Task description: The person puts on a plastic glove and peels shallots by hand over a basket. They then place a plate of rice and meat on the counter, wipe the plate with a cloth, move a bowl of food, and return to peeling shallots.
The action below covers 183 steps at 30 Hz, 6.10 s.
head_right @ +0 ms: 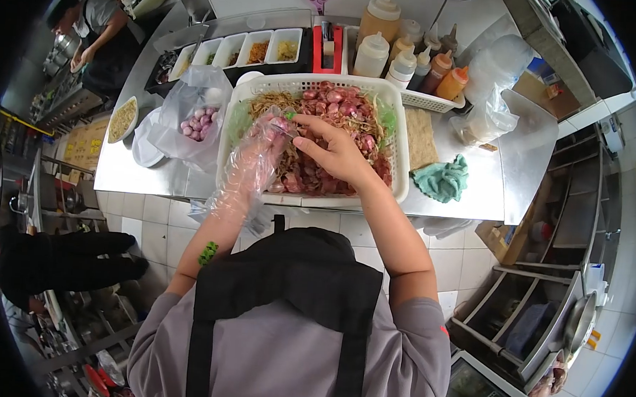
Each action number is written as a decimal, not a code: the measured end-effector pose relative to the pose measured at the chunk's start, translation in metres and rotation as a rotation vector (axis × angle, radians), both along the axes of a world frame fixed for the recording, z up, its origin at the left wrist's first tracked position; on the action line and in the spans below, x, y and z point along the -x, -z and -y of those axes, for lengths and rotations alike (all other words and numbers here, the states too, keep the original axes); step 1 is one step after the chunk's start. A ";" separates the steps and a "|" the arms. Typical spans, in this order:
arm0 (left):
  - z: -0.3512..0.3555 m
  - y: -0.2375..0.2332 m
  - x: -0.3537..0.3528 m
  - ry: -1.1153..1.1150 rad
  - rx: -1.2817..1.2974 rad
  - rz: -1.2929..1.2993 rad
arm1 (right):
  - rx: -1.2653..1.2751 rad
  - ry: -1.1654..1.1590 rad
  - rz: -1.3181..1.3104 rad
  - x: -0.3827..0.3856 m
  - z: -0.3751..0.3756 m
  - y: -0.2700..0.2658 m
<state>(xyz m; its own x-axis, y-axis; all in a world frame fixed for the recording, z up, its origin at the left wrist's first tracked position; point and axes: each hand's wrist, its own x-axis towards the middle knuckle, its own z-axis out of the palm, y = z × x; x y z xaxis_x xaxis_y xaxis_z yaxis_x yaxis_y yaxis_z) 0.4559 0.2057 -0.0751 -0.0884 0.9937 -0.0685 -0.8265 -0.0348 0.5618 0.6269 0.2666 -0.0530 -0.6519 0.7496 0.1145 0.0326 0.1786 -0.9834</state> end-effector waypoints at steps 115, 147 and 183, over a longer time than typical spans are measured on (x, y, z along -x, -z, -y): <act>0.010 0.005 -0.004 -0.033 0.062 0.155 | -0.436 0.117 -0.014 0.016 0.015 0.007; 0.021 -0.009 -0.013 -0.050 -0.178 -0.141 | 0.200 0.006 -0.096 0.001 0.011 0.015; 0.016 0.002 -0.017 -0.179 0.007 -0.226 | -0.219 0.000 0.014 -0.001 0.012 0.002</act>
